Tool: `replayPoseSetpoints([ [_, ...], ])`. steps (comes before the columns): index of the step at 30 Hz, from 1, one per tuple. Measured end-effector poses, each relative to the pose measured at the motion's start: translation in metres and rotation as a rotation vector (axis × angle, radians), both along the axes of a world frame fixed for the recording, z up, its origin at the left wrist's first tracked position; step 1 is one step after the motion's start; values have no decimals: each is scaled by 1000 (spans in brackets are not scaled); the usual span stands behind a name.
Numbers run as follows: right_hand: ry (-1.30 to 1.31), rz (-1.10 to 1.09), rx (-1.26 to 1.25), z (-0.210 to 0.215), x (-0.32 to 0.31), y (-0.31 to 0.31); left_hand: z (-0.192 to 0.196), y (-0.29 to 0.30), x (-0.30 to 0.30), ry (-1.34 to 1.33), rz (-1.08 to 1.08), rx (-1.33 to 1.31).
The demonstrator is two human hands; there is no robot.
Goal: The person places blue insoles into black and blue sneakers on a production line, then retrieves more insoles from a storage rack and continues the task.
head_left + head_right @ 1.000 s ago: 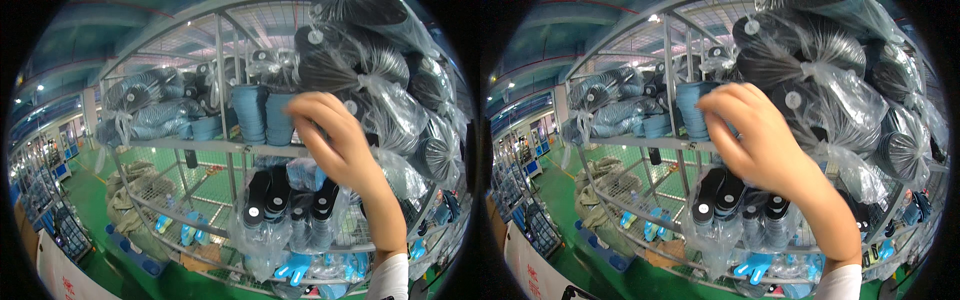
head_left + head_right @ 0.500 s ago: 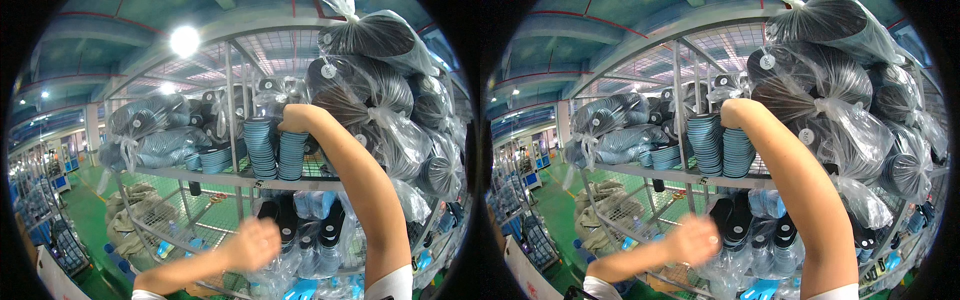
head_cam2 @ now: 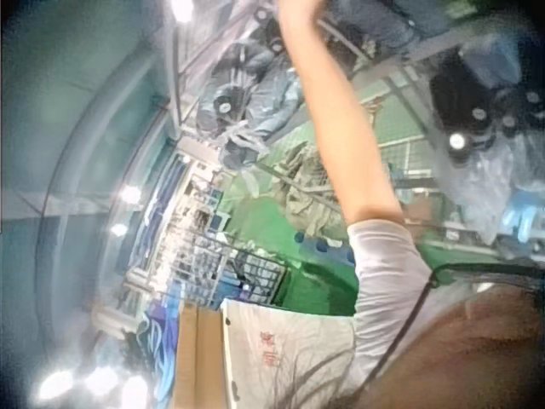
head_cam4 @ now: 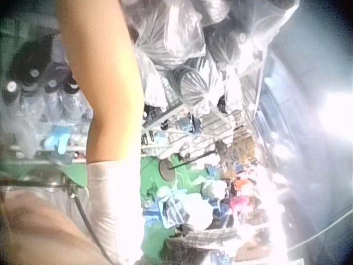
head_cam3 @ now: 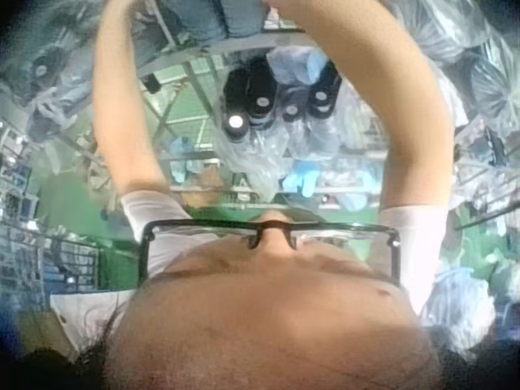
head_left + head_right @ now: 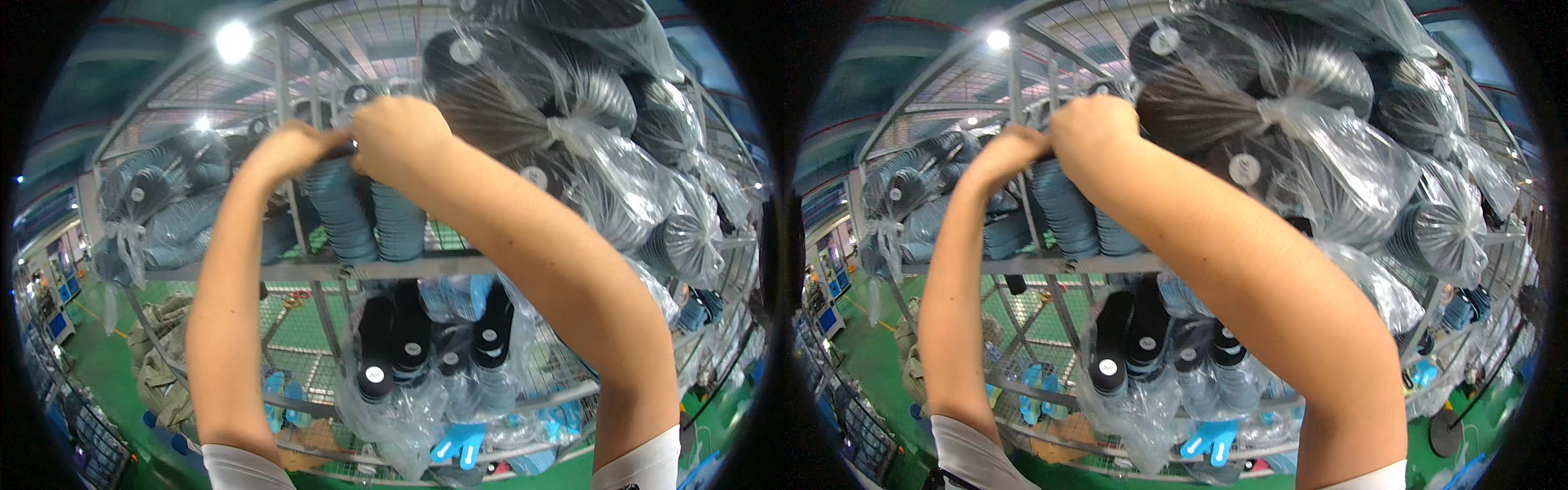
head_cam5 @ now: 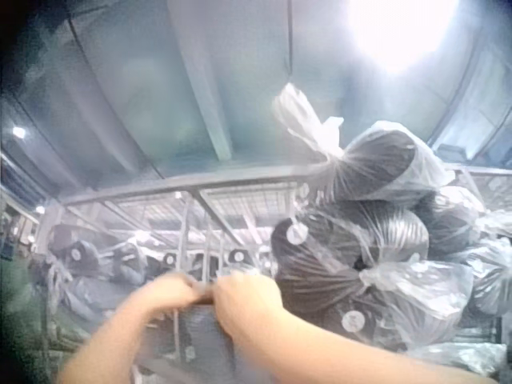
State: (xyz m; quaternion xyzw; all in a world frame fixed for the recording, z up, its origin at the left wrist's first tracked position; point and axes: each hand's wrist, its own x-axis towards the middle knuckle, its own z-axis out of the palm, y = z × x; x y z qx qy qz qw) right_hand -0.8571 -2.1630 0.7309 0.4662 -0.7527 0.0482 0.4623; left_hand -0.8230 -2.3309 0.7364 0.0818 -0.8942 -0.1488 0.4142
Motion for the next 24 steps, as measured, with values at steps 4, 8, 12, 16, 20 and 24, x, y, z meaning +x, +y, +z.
replayPoseSetpoints([
  [4, 116, 223, 20, -19, 11, 33, -2, -5, -1, 536, 177, -196],
  [8, 89, 571, -226, -71, -7, 101, -48, 74, 35, 938, -134, 61],
  [12, -419, 795, -433, -146, 25, 199, -152, 198, 69, 748, -262, -761],
  [16, -1287, 733, -954, -241, 73, 287, -239, 294, 50, 614, -673, -615],
  [20, -1649, 413, -1723, -343, 110, 408, -333, 433, 53, 482, -1111, -459],
  [24, -1551, 33, -2090, -435, 208, 521, -377, 561, 88, -187, -1764, -235],
])
